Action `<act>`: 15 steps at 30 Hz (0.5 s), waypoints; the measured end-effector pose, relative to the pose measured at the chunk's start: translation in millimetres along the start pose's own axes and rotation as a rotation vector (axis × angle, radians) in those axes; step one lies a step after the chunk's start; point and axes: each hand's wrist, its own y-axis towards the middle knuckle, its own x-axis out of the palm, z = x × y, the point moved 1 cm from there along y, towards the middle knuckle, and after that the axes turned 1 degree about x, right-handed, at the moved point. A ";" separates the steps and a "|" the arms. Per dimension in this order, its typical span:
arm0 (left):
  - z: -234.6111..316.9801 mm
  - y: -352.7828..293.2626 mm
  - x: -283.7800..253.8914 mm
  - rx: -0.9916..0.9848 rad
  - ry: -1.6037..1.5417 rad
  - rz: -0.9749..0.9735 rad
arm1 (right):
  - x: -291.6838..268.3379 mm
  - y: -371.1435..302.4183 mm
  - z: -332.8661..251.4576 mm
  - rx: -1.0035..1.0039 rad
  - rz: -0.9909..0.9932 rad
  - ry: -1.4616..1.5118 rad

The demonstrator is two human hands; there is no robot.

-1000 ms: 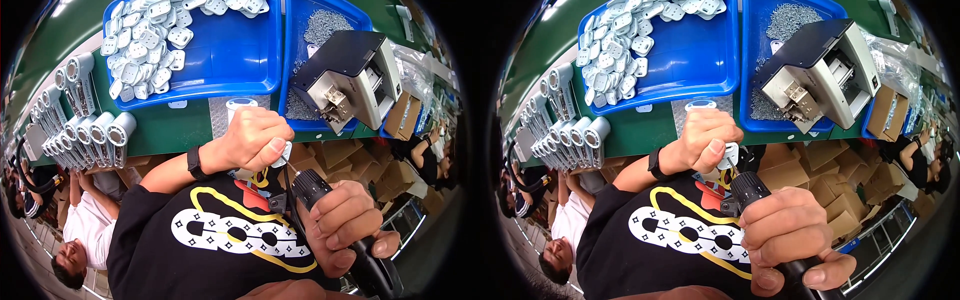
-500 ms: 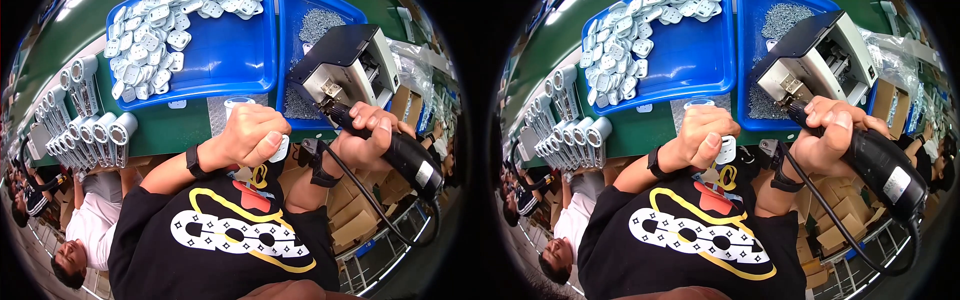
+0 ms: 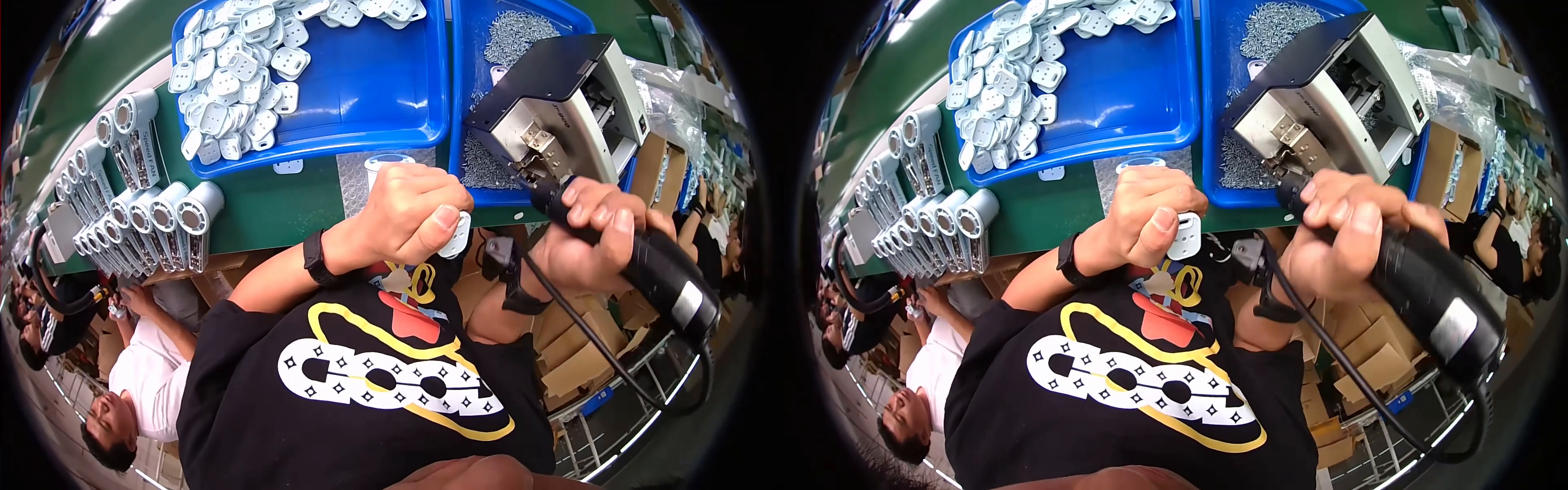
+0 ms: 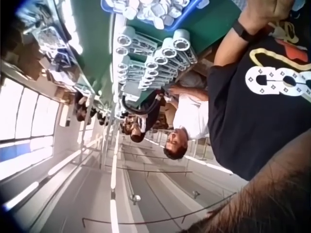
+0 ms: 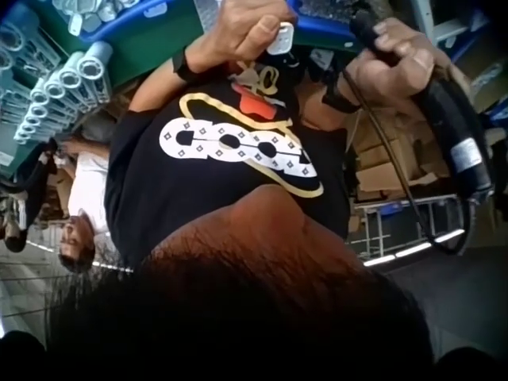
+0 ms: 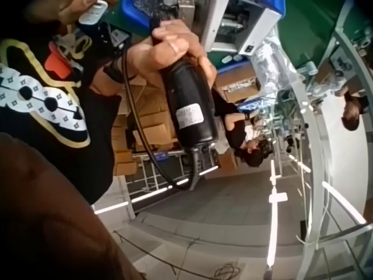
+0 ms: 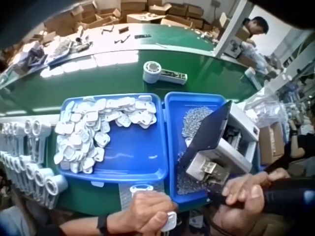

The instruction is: The person picks up a white plastic component from a blue tray, aligns it with the base of a handheld fan, and drives a screw into it using a power screwdriver. After securing the part, the person sets the fan aside and repeats the process with another fan and component.

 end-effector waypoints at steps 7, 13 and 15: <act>-2.1 -2.0 -3.1 -0.022 -0.002 -0.027 | 16.5 -32.2 -79.4 -0.005 -0.191 0.241; -2.5 -0.1 -0.6 0.021 0.022 0.008 | 26.2 -35.5 -66.4 0.012 -0.331 0.245; -1.5 0.7 -0.7 0.018 0.025 0.012 | 26.2 -36.0 -61.6 0.020 -0.325 0.271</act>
